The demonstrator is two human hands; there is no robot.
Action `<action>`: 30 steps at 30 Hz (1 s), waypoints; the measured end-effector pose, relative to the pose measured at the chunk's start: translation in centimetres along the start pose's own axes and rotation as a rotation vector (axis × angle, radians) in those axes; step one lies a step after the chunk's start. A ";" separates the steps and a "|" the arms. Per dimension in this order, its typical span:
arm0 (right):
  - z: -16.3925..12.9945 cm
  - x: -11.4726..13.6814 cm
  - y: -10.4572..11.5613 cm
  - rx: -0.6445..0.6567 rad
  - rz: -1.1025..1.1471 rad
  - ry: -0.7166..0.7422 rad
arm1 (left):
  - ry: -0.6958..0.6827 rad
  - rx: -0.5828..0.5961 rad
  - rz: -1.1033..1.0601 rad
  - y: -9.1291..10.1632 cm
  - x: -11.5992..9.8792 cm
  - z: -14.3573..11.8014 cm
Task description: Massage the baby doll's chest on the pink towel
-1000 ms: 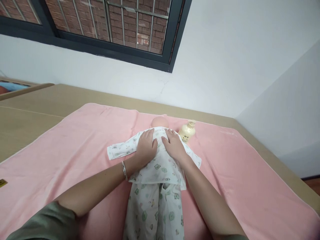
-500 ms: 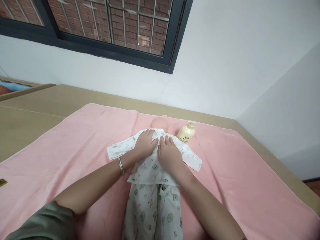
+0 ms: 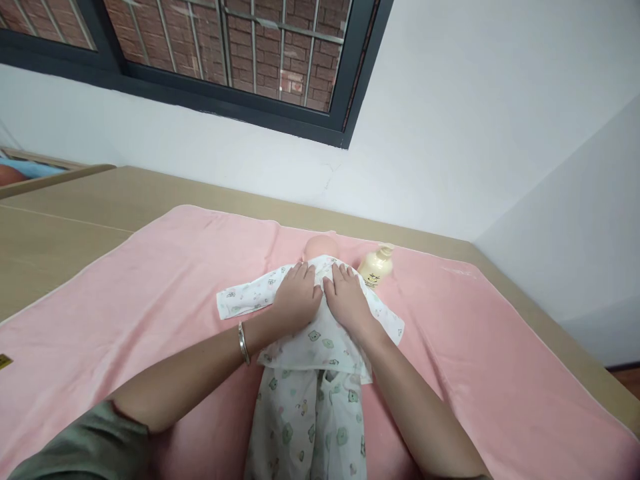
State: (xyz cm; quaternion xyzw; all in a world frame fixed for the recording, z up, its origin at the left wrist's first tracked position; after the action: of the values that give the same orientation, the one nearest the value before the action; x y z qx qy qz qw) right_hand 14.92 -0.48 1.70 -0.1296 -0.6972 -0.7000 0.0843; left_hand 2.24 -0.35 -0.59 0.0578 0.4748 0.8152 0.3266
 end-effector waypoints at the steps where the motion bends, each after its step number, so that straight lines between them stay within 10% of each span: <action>1: -0.7 0.4 -0.1 -0.008 -0.024 0.004 | 0.026 0.031 -0.040 0.1 0.6 0.4; 8: -4.1 2.5 -0.3 -0.040 -0.083 0.205 | 0.115 0.155 -0.111 0.2 3.0 1.9; 17: 1.7 -1.6 -0.1 0.013 0.105 0.035 | 0.021 -0.005 0.083 -0.8 -1.0 -0.9; 30: -2.3 1.5 0.0 -0.025 -0.028 0.097 | 0.111 0.011 -0.087 -0.5 2.1 0.8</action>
State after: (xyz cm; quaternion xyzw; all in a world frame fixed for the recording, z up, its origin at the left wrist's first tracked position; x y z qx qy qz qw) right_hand 13.38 -2.67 2.20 -0.0868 -0.6854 -0.7151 0.1064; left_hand 1.16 1.68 -1.00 -0.0063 0.4987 0.7996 0.3345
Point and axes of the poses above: each hand's wrist, its own z-axis towards the middle knuckle, its own y-axis out of the back of the hand, x = y × z, the point moved 4 cm from there along z, towards the middle knuckle, and after that the axes turned 10 degrees about -y, right-handed, at the moved point
